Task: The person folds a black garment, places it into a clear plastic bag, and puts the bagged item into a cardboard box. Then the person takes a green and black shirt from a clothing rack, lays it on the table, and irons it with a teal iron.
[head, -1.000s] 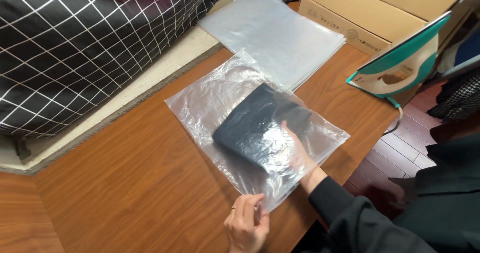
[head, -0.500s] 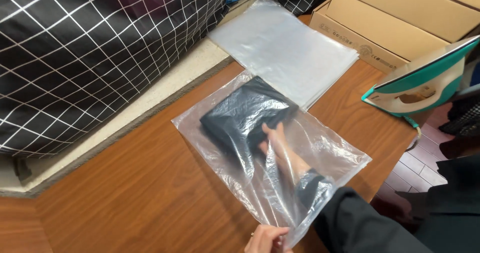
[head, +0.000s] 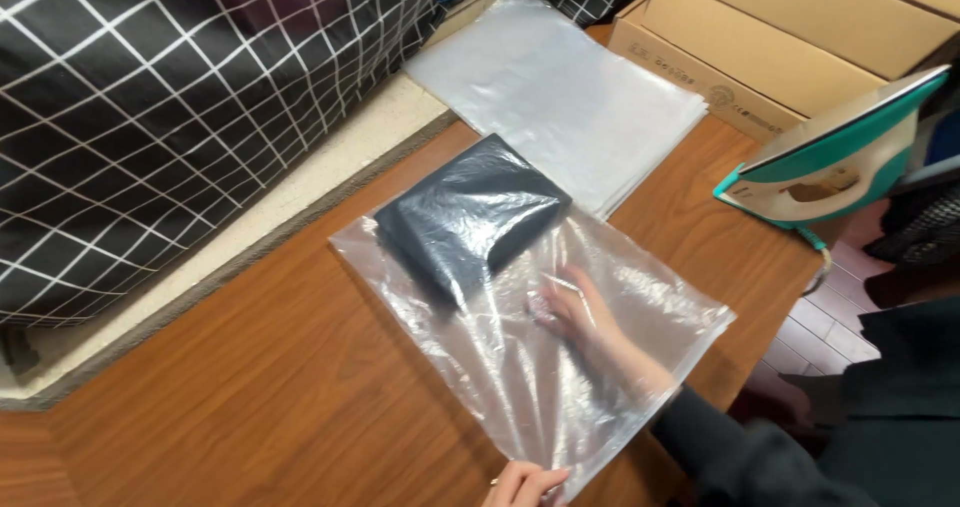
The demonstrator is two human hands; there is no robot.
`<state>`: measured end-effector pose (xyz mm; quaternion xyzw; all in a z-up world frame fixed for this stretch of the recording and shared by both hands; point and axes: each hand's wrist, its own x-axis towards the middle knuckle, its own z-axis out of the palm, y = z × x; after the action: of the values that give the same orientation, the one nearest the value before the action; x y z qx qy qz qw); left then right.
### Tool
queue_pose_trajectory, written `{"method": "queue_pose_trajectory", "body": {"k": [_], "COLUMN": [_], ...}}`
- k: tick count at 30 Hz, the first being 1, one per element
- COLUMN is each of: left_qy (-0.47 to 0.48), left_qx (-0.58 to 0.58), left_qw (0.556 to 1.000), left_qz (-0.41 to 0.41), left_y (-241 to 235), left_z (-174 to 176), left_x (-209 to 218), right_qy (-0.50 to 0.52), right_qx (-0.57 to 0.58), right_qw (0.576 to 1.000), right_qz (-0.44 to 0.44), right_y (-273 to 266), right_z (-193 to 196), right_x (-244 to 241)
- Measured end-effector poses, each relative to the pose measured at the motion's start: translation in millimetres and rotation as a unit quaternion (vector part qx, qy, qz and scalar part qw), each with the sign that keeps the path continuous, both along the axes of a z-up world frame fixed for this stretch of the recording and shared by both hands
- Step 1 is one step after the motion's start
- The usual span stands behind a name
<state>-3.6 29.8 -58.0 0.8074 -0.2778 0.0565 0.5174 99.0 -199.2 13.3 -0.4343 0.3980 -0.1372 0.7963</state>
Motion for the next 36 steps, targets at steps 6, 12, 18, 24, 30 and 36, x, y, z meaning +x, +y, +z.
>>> {"method": "queue_pose_trajectory", "body": {"k": [6,12,18,24,30,36], "left_qy": [-0.004,-0.137,-0.113,-0.282,-0.393,-0.357], "left_qx": [0.051,0.078,0.148,0.265,0.189,0.193], "left_qw": [0.999,0.986,0.948,0.899,0.893,0.9], "left_qz": [0.013,0.045,-0.259,-0.206,-0.111,-0.157], "left_y": [14.5,-16.0,-105.1,-249.6,-317.5,-323.9], "left_z": [-68.7,-32.0,21.5,-5.5,-57.2,-65.0], "left_x": [-7.9,-7.6,22.9,11.5,11.0,16.9], "right_qy": [0.18,0.138,0.17,0.083,0.097,0.101], "right_qx": [-0.048,-0.209,-0.233,-0.253,-0.255,-0.239], "right_qw": [0.963,0.961,0.957,0.962,0.96,0.966], "right_qz": [0.193,-0.12,0.037,0.069,0.063,0.022], "right_y": [-35.6,-135.9,-189.3,-199.4,-213.5,-200.4], "right_z": [-33.4,-84.6,-101.6,-113.2,-138.2,-113.6], "right_x": [-168.7,-223.0,-192.4,-196.4,-188.1,-184.2]}}
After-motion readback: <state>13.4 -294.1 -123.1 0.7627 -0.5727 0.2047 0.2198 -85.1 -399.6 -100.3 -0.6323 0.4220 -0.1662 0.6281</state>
